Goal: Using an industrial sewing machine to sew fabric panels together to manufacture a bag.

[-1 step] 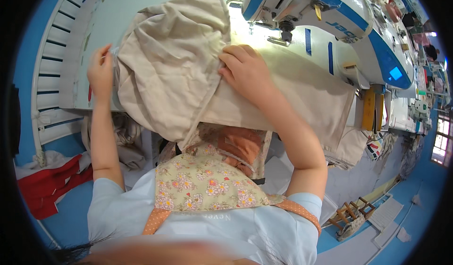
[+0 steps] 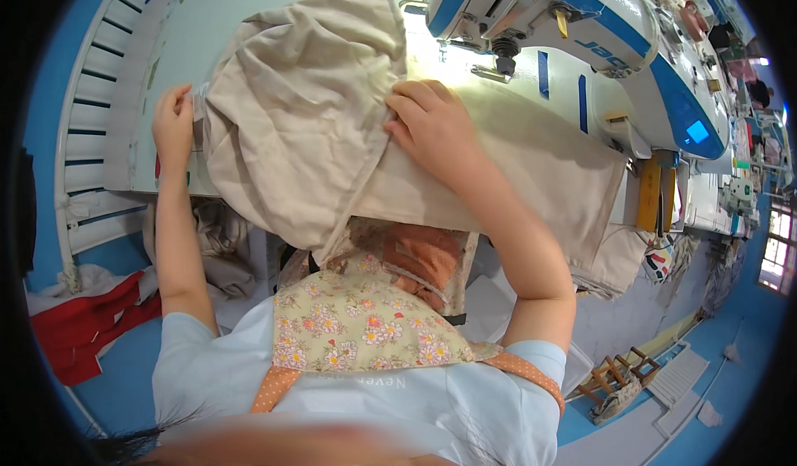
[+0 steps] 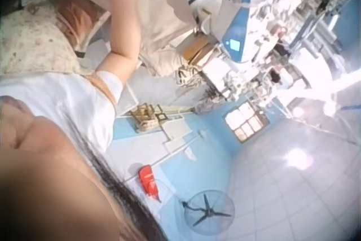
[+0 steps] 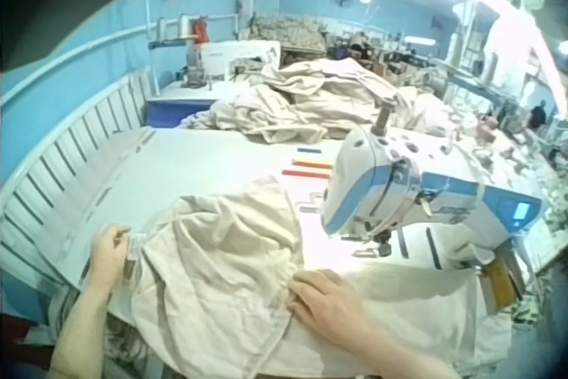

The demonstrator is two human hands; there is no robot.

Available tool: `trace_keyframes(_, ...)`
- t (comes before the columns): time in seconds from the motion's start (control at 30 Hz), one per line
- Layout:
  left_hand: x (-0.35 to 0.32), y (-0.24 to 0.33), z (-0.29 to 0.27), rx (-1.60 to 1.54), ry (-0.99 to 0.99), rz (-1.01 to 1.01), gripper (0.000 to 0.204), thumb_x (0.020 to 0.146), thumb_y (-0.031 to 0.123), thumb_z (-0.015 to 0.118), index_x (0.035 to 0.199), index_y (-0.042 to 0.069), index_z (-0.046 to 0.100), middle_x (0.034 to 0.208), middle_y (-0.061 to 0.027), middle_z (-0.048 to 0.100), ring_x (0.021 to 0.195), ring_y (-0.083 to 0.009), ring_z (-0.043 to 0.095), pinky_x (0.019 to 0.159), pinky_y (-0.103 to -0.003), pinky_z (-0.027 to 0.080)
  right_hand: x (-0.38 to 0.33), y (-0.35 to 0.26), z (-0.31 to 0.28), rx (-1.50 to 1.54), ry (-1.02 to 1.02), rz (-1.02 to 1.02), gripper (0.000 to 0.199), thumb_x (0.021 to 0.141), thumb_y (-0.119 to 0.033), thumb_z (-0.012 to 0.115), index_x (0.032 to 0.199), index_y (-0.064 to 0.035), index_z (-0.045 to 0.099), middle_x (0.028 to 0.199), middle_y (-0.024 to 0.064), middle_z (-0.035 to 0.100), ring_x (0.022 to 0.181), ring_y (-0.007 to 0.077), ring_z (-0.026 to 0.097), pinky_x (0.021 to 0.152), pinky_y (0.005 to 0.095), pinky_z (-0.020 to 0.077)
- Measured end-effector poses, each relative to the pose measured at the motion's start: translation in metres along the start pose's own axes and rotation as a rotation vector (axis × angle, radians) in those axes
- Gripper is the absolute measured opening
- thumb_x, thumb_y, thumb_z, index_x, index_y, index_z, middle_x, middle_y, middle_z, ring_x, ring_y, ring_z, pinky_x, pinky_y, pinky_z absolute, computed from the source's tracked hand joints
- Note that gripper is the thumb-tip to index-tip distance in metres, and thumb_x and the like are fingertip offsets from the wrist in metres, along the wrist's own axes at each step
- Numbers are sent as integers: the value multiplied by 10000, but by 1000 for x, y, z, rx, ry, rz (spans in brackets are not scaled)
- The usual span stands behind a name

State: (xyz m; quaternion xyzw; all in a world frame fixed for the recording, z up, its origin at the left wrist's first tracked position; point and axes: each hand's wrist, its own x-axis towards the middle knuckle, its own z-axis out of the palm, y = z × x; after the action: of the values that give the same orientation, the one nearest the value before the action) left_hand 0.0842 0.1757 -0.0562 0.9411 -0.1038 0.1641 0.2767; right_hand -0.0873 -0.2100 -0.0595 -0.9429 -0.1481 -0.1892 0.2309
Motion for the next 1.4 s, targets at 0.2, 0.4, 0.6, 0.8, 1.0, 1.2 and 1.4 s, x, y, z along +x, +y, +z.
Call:
trace_keyframes(0.2, -7, 34, 47, -615, -498, -236, 336, 954, 119, 637, 1271, 10, 636, 1285, -133, 644, 1199, -222, 598, 1029, -367, 464, 5, -2, -1, -7, -29, 17, 355, 793, -211, 786, 1102, -68, 684, 1171, 76, 658, 1107, 310, 608, 966, 420, 506)
trace_keyframes(0.4, -19, 121, 94, -1228, -885, -213, 886, 908, 224, 752, 1594, 75, 211, 1528, -90, 452, 1327, -223, 516, 1115, -347, 425, 2, -6, 1, 12, -92, 40, 392, 788, -217, 792, 1137, -74, 687, 1236, 101, 632, 1158, 347, 580, 975, 449, 496)
trace_keyframes(0.6, 2, 143, 80, -1351, -1006, -357, 811, 816, 41, 683, 1564, 75, 372, 1331, -107, 618, 1189, -209, 625, 1025, -324, 507, -3, -6, -1, -46, -89, 70, 404, 797, -266, 782, 1152, -106, 673, 1237, 68, 629, 1173, 297, 577, 994, 444, 484)
trace_keyframes(0.8, 78, 50, 44, -645, -659, -22, 723, 790, 108, 707, 1483, 62, 506, 1265, -95, 637, 1213, -229, 592, 1081, -367, 438, -6, -7, -3, 4, -89, 60, 411, 795, -278, 792, 1156, -129, 663, 1254, 35, 620, 1198, 270, 565, 1013, 435, 443)
trace_keyframes(1.0, 103, 96, 2, -230, -269, 598, 355, 877, 39, 585, 1212, 25, 700, 1141, -120, 678, 1086, -268, 633, 998, -350, 476, -7, -6, -2, 37, -95, 70, 416, 779, -266, 804, 1147, -133, 664, 1246, 34, 623, 1186, 274, 569, 1007, 443, 442)
trace_keyframes(1.2, 10, 179, 92, -300, -615, 907, 391, 855, 70, 682, 1245, 55, 654, 1197, -96, 643, 1040, -310, 621, 925, -389, 526, -11, -13, -9, 48, -124, 32, 435, 758, -261, 814, 1143, -123, 666, 1230, 44, 621, 1169, 281, 572, 1006, 448, 443)
trace_keyframes(1.4, -11, 186, 93, -100, -498, 980, 393, 843, 187, 693, 1218, 72, 682, 1257, 1, 627, 1092, -245, 585, 890, -352, 572, -15, -4, -17, 214, -119, 101, 461, 767, -268, 811, 1167, -99, 656, 1251, 79, 608, 1157, 300, 569, 994, 447, 453)
